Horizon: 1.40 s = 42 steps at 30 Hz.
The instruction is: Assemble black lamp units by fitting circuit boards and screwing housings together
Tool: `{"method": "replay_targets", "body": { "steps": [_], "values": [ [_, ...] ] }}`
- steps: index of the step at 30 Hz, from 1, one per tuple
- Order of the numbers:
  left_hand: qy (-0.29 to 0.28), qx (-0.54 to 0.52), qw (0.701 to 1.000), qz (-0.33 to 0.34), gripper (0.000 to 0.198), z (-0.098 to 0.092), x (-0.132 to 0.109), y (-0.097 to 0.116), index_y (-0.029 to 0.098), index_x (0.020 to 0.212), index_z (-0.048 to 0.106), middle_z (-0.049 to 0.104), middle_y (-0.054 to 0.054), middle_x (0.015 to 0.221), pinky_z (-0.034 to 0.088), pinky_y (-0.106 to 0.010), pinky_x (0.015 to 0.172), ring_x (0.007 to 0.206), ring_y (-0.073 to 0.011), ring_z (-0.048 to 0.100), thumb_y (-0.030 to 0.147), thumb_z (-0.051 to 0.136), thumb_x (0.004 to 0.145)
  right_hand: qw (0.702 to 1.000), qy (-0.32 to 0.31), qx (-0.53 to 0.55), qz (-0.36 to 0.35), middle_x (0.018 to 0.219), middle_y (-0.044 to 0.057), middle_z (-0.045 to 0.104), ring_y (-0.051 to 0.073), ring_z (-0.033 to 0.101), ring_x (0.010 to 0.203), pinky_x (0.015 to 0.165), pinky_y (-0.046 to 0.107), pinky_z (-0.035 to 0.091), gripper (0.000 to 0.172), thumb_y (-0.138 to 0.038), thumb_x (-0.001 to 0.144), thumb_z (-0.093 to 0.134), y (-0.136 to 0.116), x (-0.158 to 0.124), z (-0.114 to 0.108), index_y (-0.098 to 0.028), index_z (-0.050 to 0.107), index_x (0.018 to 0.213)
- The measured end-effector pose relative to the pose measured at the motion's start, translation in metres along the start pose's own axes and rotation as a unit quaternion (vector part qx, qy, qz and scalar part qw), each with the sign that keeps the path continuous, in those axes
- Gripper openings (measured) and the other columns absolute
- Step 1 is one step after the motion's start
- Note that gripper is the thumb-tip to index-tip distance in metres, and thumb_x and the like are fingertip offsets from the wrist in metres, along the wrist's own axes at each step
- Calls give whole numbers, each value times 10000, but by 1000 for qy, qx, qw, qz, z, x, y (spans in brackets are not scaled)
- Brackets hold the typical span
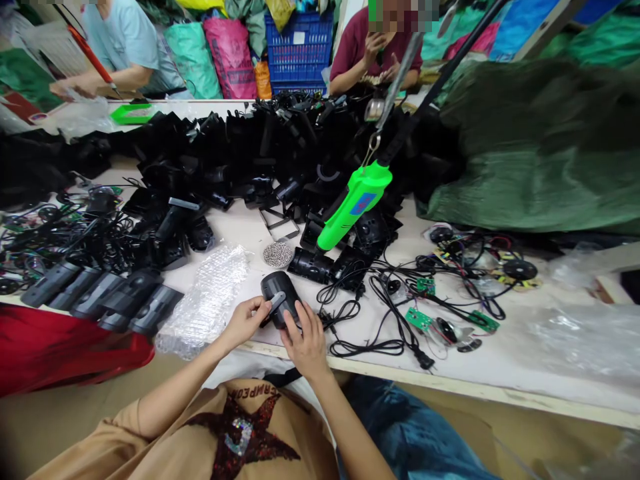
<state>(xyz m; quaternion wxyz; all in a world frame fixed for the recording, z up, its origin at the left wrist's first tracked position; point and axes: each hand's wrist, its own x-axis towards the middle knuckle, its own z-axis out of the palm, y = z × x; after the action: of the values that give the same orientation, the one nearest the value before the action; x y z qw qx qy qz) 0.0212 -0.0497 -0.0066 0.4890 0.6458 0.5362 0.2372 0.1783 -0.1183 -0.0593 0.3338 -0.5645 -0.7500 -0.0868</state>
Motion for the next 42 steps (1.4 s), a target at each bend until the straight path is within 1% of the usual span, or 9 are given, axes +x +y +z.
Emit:
{"method": "replay_targets", "body": {
  "steps": [6, 10, 14, 17, 20, 22, 28, 35, 42],
  "values": [
    [-9, 65, 998, 1, 403, -11, -1, -4, 172, 614, 440, 415, 47, 550, 298, -222, 543, 548, -102, 419, 488, 394, 861, 999, 35, 11, 4, 1268, 195, 469, 324, 443, 1198, 911, 488, 445, 722, -477, 736, 643, 0, 5, -9, -152, 356, 1313],
    [78, 142, 986, 45, 369, -30, 6, -2, 178, 703, 502, 514, 6, 689, 369, -248, 642, 675, -137, 501, 457, 354, 892, 988, 143, 58, 24, 1290, 179, 453, 318, 453, 1186, 913, 500, 438, 709, -477, 763, 595, 23, 33, -34, -166, 332, 1343],
    [124, 247, 948, 157, 242, -50, 45, 10, 179, 941, 564, 593, -52, 936, 380, -289, 822, 915, -176, 531, 322, 371, 919, 926, 254, 182, 214, 1391, 142, 322, 294, 341, 1281, 975, 534, 371, 651, -342, 798, 568, 74, 103, -61, -230, 269, 1365],
    [45, 401, 900, 167, 223, -52, 91, 21, 179, 1023, 592, 601, -88, 1027, 363, -338, 850, 968, -216, 528, 266, 427, 901, 903, 195, 277, 264, 1456, 93, 213, 278, 187, 1356, 1018, 546, 313, 758, -355, 724, 636, 114, 161, -58, -273, 233, 1360],
    [1, 435, 885, 166, 133, -43, 130, 26, 155, 903, 640, 630, -102, 905, 366, -346, 808, 894, -235, 562, 221, 581, 804, 877, 108, 395, 252, 1218, 85, 506, 245, 455, 1183, 990, 499, 367, 616, -375, 681, 651, 136, 201, -38, -232, 395, 1222],
    [-10, 439, 883, 167, 92, -37, 144, 27, 141, 841, 644, 633, -104, 839, 364, -342, 785, 857, -235, 576, 195, 610, 774, 858, 56, 450, 242, 1027, 62, 595, 220, 577, 986, 909, 467, 445, 559, -385, 652, 683, 139, 214, -27, -209, 444, 1125],
    [-27, 433, 885, 166, 94, -37, 149, 22, 160, 837, 640, 637, -82, 833, 362, -328, 773, 832, -214, 589, 235, 605, 794, 906, 75, 361, 209, 926, 6, 598, 190, 580, 895, 901, 424, 452, 596, -366, 521, 807, 110, 218, -31, -214, 519, 1020],
    [-8, 372, 913, 169, 147, -47, 146, 18, 192, 894, 656, 644, -46, 901, 398, -271, 749, 823, -176, 595, 230, 521, 852, 855, 24, 473, 210, 763, -21, 657, 166, 627, 709, 714, 341, 515, 517, -342, 639, 749, 82, 202, -48, -231, 487, 1069],
    [1, 318, 931, 178, 181, -48, 145, 15, 166, 751, 674, 646, -47, 784, 421, -276, 755, 773, -180, 597, 255, 546, 843, 834, 128, 480, 241, 654, -48, 602, 152, 589, 591, 679, 356, 513, 469, -352, 652, 739, 74, 178, -48, -215, 518, 1042]
  ]
}}
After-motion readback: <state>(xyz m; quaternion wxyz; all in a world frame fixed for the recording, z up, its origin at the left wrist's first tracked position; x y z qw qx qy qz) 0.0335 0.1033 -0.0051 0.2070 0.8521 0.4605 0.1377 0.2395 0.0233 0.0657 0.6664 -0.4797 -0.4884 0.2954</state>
